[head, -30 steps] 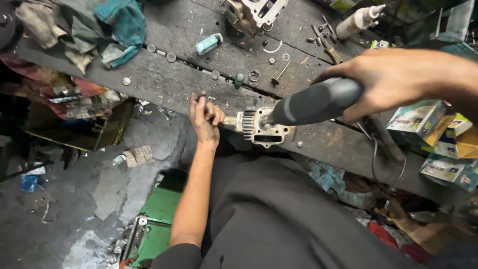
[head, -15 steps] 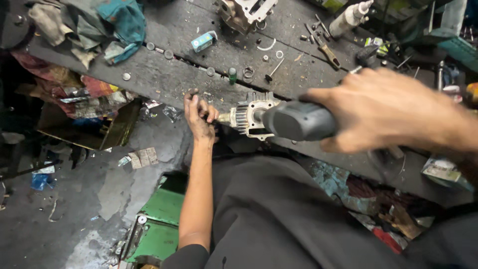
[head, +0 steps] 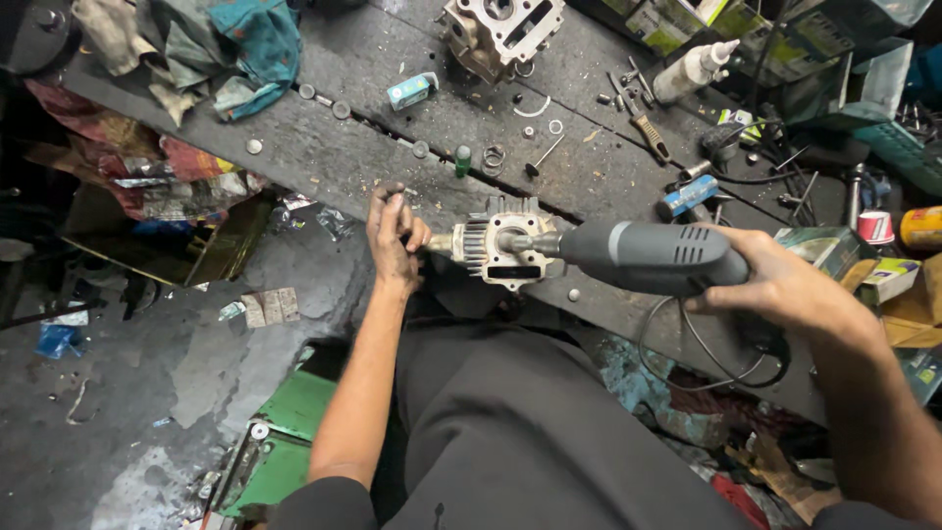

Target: The person assembles a small engine component on a workbench. They insert a camshaft into the cylinder head, use a hammer to tap it into place, and then use a power drill to tighten bolts securing the assembly.

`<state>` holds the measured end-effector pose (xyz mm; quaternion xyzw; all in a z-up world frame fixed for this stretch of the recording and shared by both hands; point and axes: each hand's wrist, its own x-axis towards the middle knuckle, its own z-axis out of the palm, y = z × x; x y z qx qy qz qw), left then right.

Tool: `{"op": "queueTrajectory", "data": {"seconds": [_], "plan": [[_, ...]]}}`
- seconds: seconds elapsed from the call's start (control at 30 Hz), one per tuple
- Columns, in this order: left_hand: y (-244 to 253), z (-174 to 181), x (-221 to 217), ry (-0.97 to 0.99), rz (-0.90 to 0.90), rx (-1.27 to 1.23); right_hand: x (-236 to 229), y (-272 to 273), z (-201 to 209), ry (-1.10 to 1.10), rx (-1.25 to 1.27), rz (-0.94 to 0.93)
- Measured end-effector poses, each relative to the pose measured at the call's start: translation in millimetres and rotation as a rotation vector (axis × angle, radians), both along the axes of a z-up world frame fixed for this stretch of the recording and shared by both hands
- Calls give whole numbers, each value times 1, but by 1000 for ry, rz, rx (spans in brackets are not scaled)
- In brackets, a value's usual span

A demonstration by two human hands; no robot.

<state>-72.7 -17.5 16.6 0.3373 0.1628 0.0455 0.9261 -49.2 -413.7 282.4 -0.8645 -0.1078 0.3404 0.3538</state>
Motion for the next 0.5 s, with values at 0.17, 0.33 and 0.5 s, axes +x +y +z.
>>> {"op": "queueTrajectory", "data": {"seconds": [0.17, 0.33, 0.5], "plan": [[-4, -6, -5, 6, 54, -30, 36, -23, -18, 300, 6, -135], [-10, -7, -2, 39, 80, 70, 90, 6, -1, 271, -355, 31], [-11, -5, 0, 77, 106, 102, 123, 78, 34, 215, -434, 209]]}}
